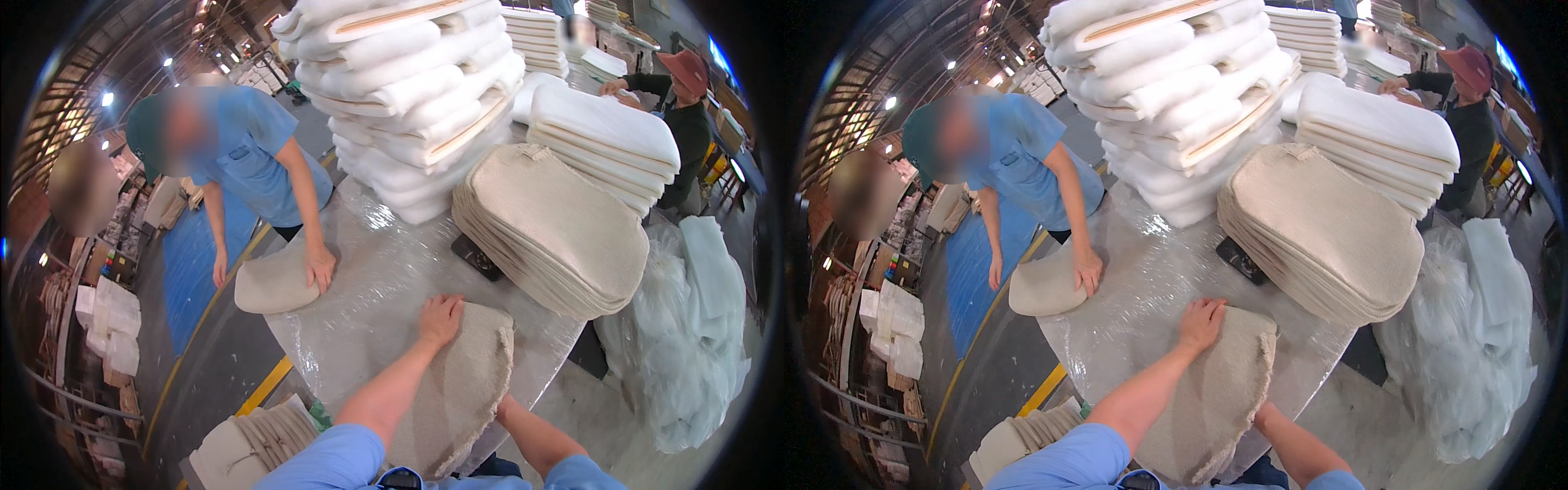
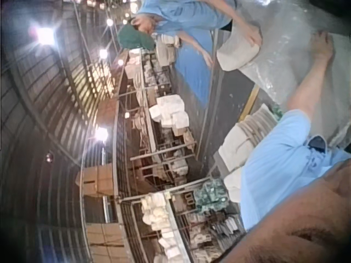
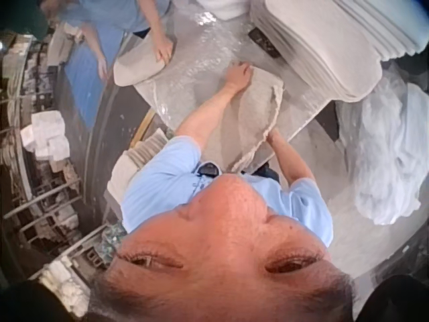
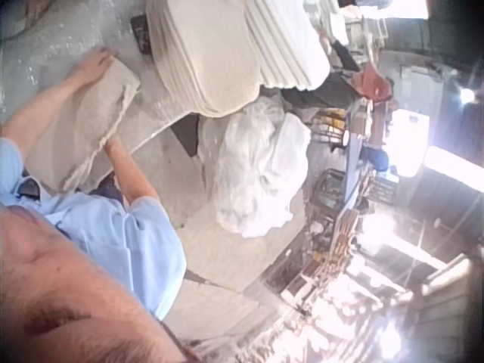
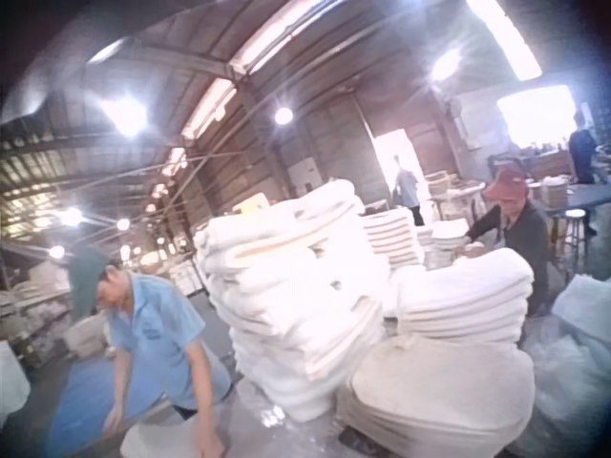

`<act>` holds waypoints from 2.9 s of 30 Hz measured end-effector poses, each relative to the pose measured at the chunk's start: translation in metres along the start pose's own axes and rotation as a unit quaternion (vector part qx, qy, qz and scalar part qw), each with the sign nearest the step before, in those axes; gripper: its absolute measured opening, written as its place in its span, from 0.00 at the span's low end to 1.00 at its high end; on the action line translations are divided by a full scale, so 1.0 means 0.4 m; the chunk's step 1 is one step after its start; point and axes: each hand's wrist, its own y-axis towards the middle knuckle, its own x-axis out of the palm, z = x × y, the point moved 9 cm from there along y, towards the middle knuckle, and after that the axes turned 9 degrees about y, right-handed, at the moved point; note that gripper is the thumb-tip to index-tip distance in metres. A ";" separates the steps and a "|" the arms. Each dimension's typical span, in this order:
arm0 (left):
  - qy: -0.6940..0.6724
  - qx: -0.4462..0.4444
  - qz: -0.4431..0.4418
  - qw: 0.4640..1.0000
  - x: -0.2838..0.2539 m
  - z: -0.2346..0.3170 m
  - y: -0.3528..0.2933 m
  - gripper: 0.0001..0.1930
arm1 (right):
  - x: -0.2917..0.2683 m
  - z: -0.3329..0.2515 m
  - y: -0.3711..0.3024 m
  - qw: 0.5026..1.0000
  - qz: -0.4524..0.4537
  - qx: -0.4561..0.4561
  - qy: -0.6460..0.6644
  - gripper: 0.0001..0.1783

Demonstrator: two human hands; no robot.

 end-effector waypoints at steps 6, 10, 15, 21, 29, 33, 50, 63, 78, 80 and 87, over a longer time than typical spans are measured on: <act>0.011 -0.016 0.006 1.000 -0.009 -0.006 -0.011 0.18 | 0.005 0.011 -0.005 1.000 -0.007 -0.006 -0.006 0.31; 0.005 -0.016 0.001 1.000 -0.003 0.011 -0.011 0.18 | -0.004 0.020 0.002 1.000 -0.006 -0.003 -0.007 0.31; -0.019 -0.003 0.010 1.000 -0.004 0.006 -0.003 0.17 | 0.002 0.014 0.001 1.000 -0.001 -0.005 -0.002 0.31; -0.022 -0.009 -0.008 1.000 0.013 -0.010 0.012 0.17 | -0.018 0.013 -0.014 0.999 0.037 -0.014 -0.011 0.31; -0.008 0.008 -0.019 1.000 0.018 0.000 0.006 0.17 | -0.037 -0.004 -0.013 0.989 0.010 0.000 -0.145 0.32; 0.001 0.010 -0.033 0.999 0.023 0.005 0.005 0.17 | -0.003 0.030 0.014 0.981 0.048 0.043 0.180 0.32; 0.018 0.023 -0.035 0.999 0.032 -0.014 0.013 0.19 | -0.046 0.040 -0.014 0.994 0.088 0.030 0.049 0.32; 0.003 0.030 -0.029 0.999 0.045 -0.038 0.010 0.18 | 0.041 0.107 0.060 0.974 0.108 0.054 0.191 0.32; -0.015 0.018 -0.029 0.999 0.029 -0.024 0.011 0.19 | -0.105 -0.090 -0.073 0.991 0.002 -0.017 -0.130 0.33; -0.003 0.017 -0.029 0.999 0.033 -0.022 0.011 0.19 | -0.129 -0.111 -0.061 0.981 -0.110 0.031 -0.157 0.34; 0.012 0.031 -0.021 0.999 0.027 -0.006 0.012 0.18 | -0.048 -0.023 0.009 0.985 -0.027 -0.045 -0.164 0.33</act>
